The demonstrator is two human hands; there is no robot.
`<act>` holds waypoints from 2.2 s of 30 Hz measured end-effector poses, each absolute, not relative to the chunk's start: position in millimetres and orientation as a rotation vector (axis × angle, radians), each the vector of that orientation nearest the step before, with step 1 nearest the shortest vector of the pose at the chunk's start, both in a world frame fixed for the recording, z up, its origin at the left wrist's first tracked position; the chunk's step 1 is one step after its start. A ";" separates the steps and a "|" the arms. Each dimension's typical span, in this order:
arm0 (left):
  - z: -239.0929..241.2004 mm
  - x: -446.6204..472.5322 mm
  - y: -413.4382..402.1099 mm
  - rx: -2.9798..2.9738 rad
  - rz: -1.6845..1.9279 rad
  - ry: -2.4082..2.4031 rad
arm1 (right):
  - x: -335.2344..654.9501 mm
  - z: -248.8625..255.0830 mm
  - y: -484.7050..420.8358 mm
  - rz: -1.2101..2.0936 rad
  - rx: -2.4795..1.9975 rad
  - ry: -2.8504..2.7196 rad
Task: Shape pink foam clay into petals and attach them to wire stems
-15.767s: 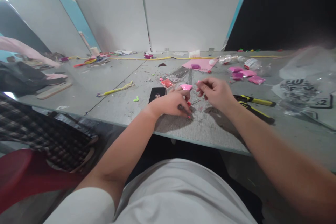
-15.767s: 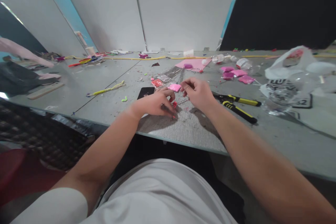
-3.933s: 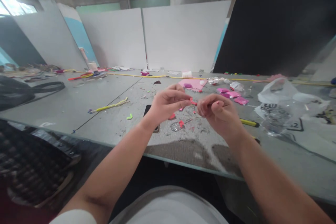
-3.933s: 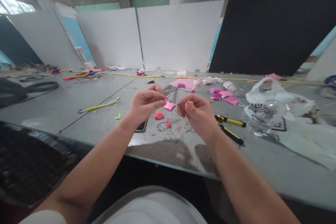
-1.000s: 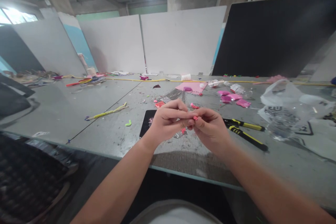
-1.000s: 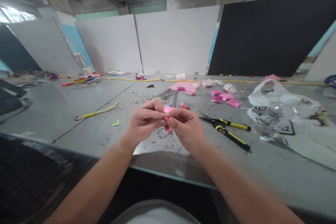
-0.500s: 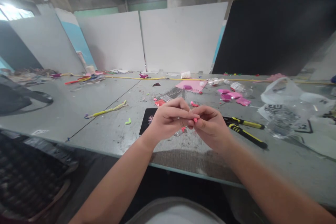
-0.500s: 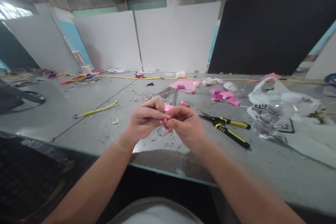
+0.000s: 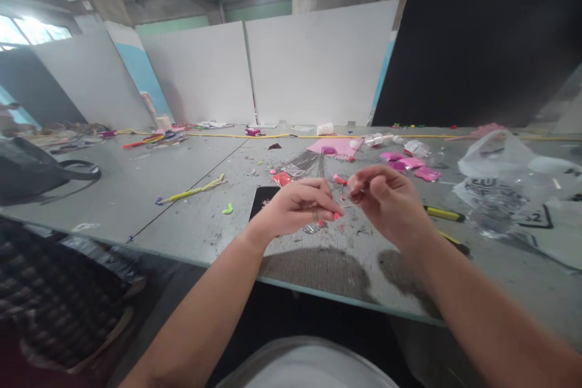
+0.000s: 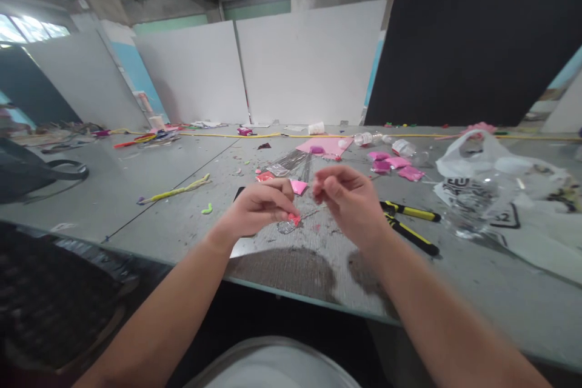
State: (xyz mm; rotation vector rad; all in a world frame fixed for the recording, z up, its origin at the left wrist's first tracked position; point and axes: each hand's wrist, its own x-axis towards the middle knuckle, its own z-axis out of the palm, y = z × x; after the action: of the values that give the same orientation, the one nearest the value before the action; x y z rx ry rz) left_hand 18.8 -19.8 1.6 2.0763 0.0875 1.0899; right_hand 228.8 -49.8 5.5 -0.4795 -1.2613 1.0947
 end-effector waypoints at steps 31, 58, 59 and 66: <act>-37.2 -15.4 48.1 2.653 0.617 1.339 | 239.1 -5.1 -20.3 0.882 -0.987 -1.170; -13.6 9.5 13.6 2.044 1.026 0.925 | 215.7 -22.8 -23.4 0.173 -1.013 -1.979; -13.4 9.3 13.8 2.041 1.022 0.925 | 215.7 -22.7 -23.5 0.171 -1.014 -1.983; -17.0 12.8 16.0 1.951 0.953 0.780 | 214.2 -22.2 -22.2 0.270 -1.026 -2.031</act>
State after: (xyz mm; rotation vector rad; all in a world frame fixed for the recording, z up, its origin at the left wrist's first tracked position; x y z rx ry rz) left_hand 12.8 16.0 -17.0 1.9505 0.7801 0.9532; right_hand 214.2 -22.2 -22.2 -1.0261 -2.0314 0.2698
